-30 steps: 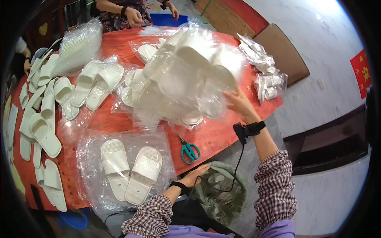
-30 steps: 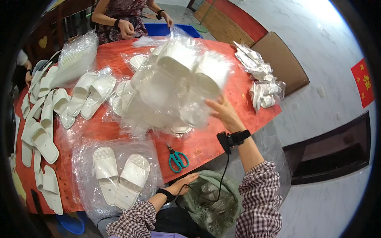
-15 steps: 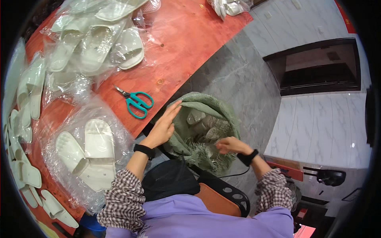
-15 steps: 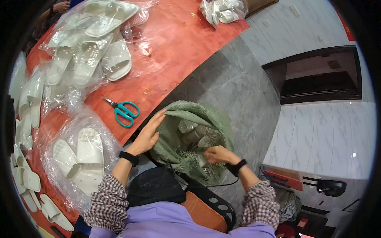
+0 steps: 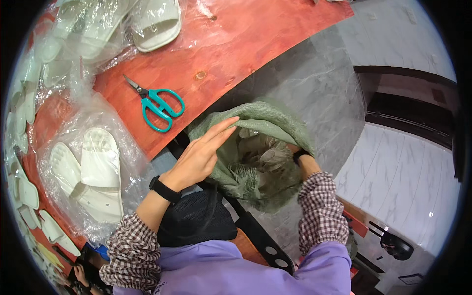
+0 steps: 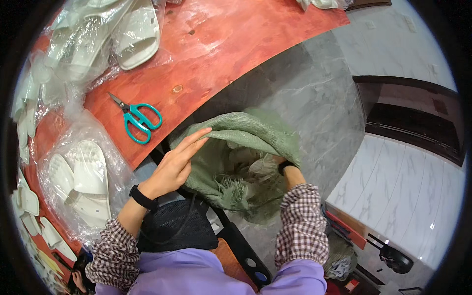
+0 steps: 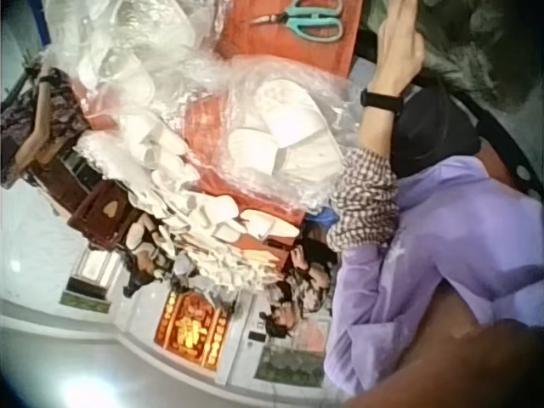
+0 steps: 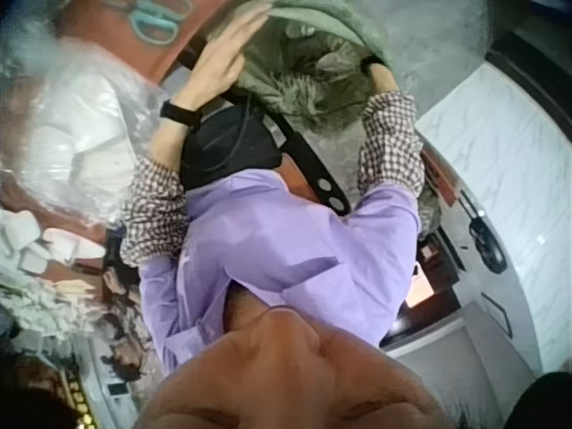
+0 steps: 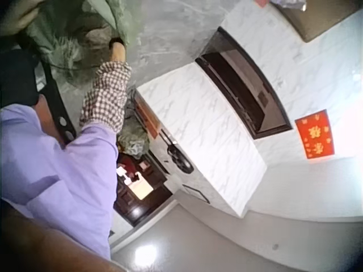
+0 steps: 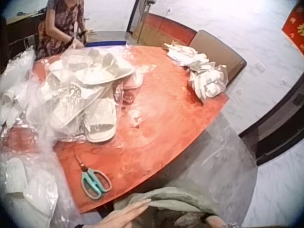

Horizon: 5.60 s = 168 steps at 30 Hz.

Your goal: Packing white slippers into individual plastic bags and then into a larger green storage sack.

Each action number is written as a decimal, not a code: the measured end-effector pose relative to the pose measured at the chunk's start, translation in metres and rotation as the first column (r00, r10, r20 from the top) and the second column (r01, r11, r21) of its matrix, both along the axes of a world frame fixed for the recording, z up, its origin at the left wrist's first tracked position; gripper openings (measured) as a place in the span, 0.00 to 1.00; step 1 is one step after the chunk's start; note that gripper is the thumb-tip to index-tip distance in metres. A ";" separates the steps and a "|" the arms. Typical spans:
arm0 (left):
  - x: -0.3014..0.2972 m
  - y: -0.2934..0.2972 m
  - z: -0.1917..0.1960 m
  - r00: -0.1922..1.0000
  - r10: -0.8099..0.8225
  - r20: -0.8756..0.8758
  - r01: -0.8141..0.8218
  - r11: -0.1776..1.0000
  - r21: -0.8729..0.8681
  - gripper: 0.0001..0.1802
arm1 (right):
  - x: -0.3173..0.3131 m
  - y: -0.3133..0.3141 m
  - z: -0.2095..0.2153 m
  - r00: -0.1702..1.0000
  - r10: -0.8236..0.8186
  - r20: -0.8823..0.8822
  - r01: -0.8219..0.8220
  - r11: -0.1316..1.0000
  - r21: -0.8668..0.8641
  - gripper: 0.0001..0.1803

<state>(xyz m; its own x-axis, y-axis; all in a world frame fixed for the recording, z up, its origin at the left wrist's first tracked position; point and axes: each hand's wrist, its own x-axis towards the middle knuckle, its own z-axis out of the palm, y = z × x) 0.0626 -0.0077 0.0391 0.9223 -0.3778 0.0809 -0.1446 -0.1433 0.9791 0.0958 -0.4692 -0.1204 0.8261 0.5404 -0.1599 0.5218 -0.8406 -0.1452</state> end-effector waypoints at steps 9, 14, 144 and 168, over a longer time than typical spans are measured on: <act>0.005 -0.005 -0.004 1.000 -0.012 -0.014 0.012 1.000 -0.005 0.41 | -0.057 -0.075 0.059 0.984 -0.004 -0.180 -0.005 0.999 -0.053 0.22; 0.006 -0.005 -0.004 1.000 -0.017 -0.005 0.017 1.000 -0.002 0.41 | -0.024 -0.051 0.041 0.966 0.014 -0.259 -0.034 0.997 -0.074 0.23; -0.034 0.038 -0.053 0.946 0.059 -0.319 -0.184 0.908 -0.376 0.40 | 0.135 0.353 0.182 0.995 0.049 -0.084 -0.021 0.950 0.310 0.55; -0.035 0.034 -0.064 0.951 -0.122 -0.284 -0.005 0.911 -0.411 0.26 | 0.108 0.401 0.301 0.742 0.276 -0.611 0.293 0.686 0.666 0.15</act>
